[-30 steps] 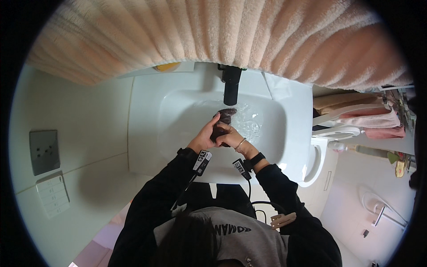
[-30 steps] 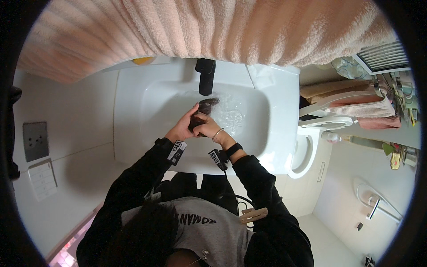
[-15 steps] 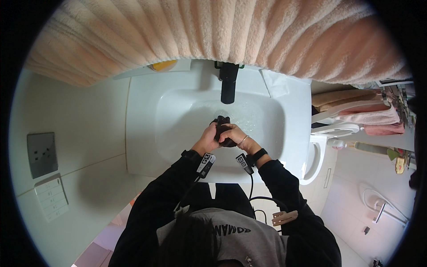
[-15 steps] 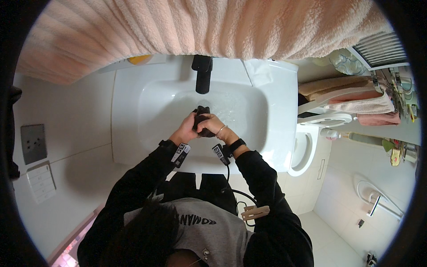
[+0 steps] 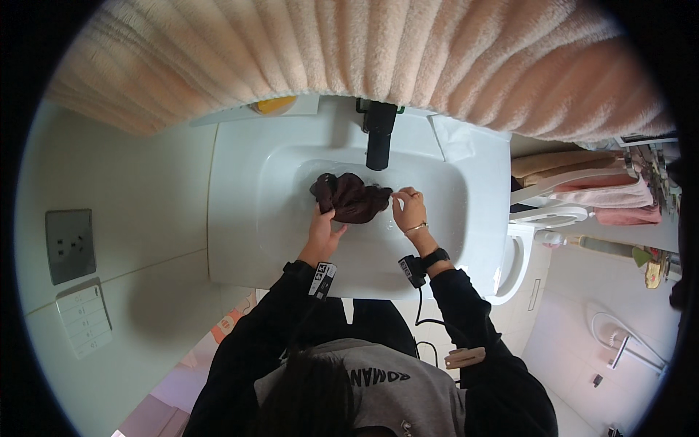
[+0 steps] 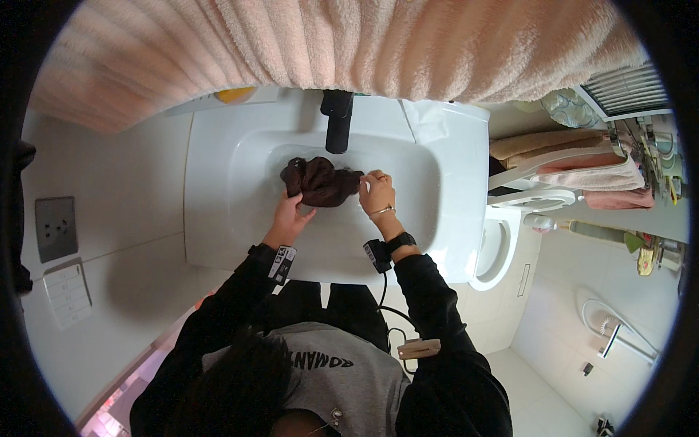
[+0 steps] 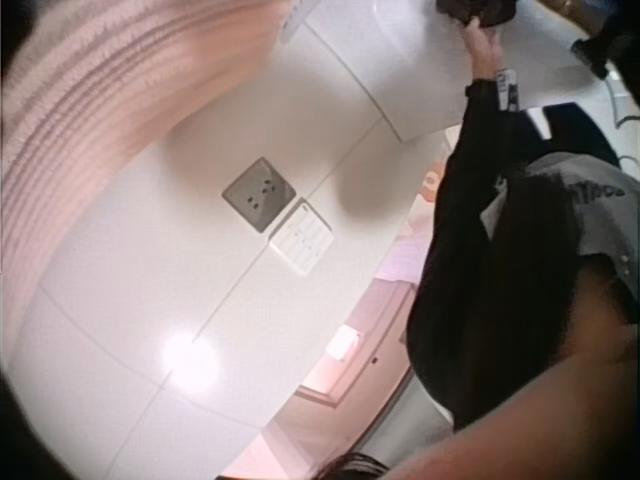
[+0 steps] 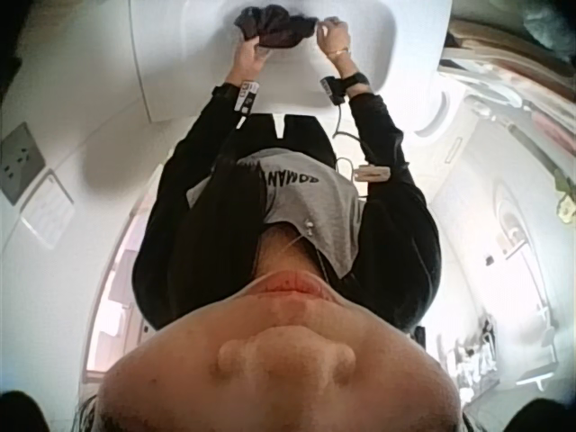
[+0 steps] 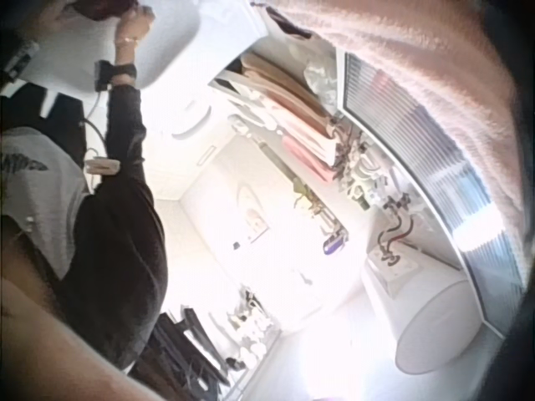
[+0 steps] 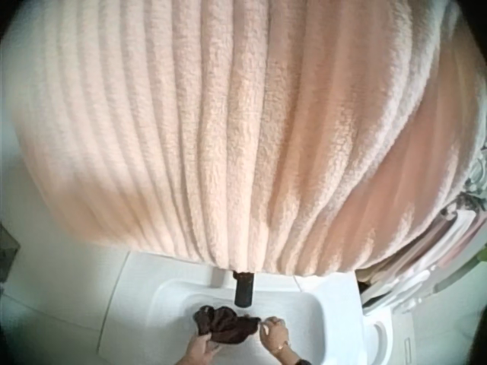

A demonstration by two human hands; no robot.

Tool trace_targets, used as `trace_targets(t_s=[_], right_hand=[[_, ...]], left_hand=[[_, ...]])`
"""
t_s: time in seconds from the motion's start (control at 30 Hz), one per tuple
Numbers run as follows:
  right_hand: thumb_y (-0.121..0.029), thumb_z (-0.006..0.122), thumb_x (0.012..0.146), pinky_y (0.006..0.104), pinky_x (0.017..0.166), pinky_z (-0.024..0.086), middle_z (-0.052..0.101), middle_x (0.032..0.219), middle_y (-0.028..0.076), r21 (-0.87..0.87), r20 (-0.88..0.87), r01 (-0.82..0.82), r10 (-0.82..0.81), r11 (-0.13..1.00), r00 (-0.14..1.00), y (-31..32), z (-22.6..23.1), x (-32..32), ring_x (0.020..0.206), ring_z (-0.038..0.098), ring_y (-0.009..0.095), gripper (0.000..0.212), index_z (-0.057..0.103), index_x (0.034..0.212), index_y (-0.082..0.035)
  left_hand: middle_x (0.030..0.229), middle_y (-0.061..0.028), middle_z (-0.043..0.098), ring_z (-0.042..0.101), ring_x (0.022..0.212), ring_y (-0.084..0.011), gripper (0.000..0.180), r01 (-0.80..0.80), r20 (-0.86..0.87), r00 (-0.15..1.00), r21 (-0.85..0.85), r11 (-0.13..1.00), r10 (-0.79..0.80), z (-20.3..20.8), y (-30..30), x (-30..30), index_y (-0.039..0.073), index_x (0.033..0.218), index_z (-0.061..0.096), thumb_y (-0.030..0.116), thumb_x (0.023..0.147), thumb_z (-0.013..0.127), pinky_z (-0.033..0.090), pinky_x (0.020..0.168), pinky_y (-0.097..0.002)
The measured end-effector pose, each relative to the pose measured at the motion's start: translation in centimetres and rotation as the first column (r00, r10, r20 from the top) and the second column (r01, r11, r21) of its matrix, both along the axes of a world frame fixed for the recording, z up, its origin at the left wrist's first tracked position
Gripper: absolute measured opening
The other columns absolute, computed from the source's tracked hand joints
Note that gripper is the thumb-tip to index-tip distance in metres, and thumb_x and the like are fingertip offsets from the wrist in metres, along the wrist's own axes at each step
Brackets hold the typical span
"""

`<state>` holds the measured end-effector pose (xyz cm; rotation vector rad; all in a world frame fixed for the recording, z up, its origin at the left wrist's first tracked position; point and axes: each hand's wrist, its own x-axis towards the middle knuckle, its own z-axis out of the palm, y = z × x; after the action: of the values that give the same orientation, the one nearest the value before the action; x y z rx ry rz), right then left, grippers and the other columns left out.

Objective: The person washes a dark cloth under running water in a bathroom sink, wrings it out, wipes the sink and toilet, then hangs the cloth on a wall rack.

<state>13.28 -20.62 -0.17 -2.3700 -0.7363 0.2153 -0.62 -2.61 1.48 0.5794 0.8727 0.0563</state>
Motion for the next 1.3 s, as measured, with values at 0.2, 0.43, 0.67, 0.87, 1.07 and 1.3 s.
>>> trace_targets(t_s=[0.2, 0.43, 0.67, 0.87, 1.07, 1.3], right_hand=[[-0.035, 0.065, 0.076, 0.0457, 0.089, 0.043, 0.050, 0.116, 0.022, -0.130, -0.282, 0.203, -0.232, 0.971, 0.931, 1.0, -3.9, -0.1, 0.103, 0.051, 0.039, 0.059, 0.043, 0.128, -0.017], [-0.047, 0.070, 0.065, 0.0453, 0.104, 0.029, 0.036, 0.132, 0.031, -0.389, -0.661, 0.013, -0.290, 0.921, 0.692, 8.3, -4.7, -4.3, 0.118, 0.039, 0.050, 0.101, 0.012, 0.144, -0.022], [-0.037, 0.064, 0.063, 0.0340, 0.101, 0.033, 0.045, 0.126, 0.024, 0.051, -0.730, -0.065, 0.082, 0.997, 0.678, 8.0, 0.2, -5.8, 0.116, 0.041, 0.038, 0.070, 0.053, 0.122, 0.000], [-0.012, 0.063, 0.066, 0.0251, 0.068, 0.045, 0.059, 0.090, 0.006, 0.343, -0.907, 0.279, 0.240, 0.897, 0.346, 6.9, 5.1, -5.5, 0.080, 0.055, 0.015, 0.032, 0.061, 0.096, -0.002], [-0.013, 0.062, 0.065, 0.0256, 0.064, 0.045, 0.060, 0.081, 0.003, 0.192, -0.980, 0.474, 0.145, 0.860, 0.134, 6.5, 6.9, -4.0, 0.072, 0.055, 0.014, 0.021, 0.062, 0.085, -0.006], [-0.019, 0.067, 0.066, 0.0276, 0.061, 0.046, 0.060, 0.078, 0.005, 0.144, -0.989, 0.504, 0.133, 0.852, 0.057, 5.5, 6.8, -2.8, 0.064, 0.055, 0.016, 0.021, 0.063, 0.082, -0.006]], left_hand=[[0.142, -0.0094, 0.018, 0.025, 0.124, -0.0362, 0.061, -0.079, -0.401, 0.915, -0.077, 0.994, 0.042, -1.0, 0.2, -0.5, 0.024, 0.138, 0.022, 0.016, 0.086, 0.052, 0.027, 0.097, -0.0634], [0.145, -0.0110, 0.023, 0.026, 0.130, -0.0369, 0.065, 0.192, -0.019, 0.977, -0.359, 0.913, -0.213, 0.5, 0.3, 2.2, 0.018, 0.140, 0.025, 0.056, 0.088, 0.038, 0.028, 0.094, -0.0645], [0.115, -0.0106, 0.056, 0.053, 0.105, -0.0290, 0.063, 0.268, 0.093, 0.963, -0.414, 0.870, -0.252, 0.7, 1.2, 3.4, 0.013, 0.119, 0.052, 0.064, 0.086, 0.034, 0.041, 0.087, -0.0529], [0.095, -0.0078, 0.061, 0.059, 0.087, -0.0262, 0.038, 0.205, -0.001, 0.976, -0.341, 0.918, -0.218, 1.8, 0.6, 3.8, 0.012, 0.098, 0.059, 0.047, 0.087, 0.050, 0.047, 0.077, -0.0496], [0.096, -0.0091, 0.061, 0.059, 0.087, -0.0249, 0.031, 0.208, 0.146, 0.975, -0.342, 0.916, -0.167, -0.4, -0.3, 4.9, 0.009, 0.097, 0.058, 0.034, 0.092, 0.040, 0.049, 0.079, -0.0430], [0.103, -0.0070, 0.059, 0.058, 0.095, -0.0222, 0.034, 0.078, 0.062, 0.996, -0.259, 0.963, -0.064, -1.2, -1.9, 4.9, 0.010, 0.105, 0.054, 0.035, 0.097, 0.034, 0.048, 0.084, -0.0403]])
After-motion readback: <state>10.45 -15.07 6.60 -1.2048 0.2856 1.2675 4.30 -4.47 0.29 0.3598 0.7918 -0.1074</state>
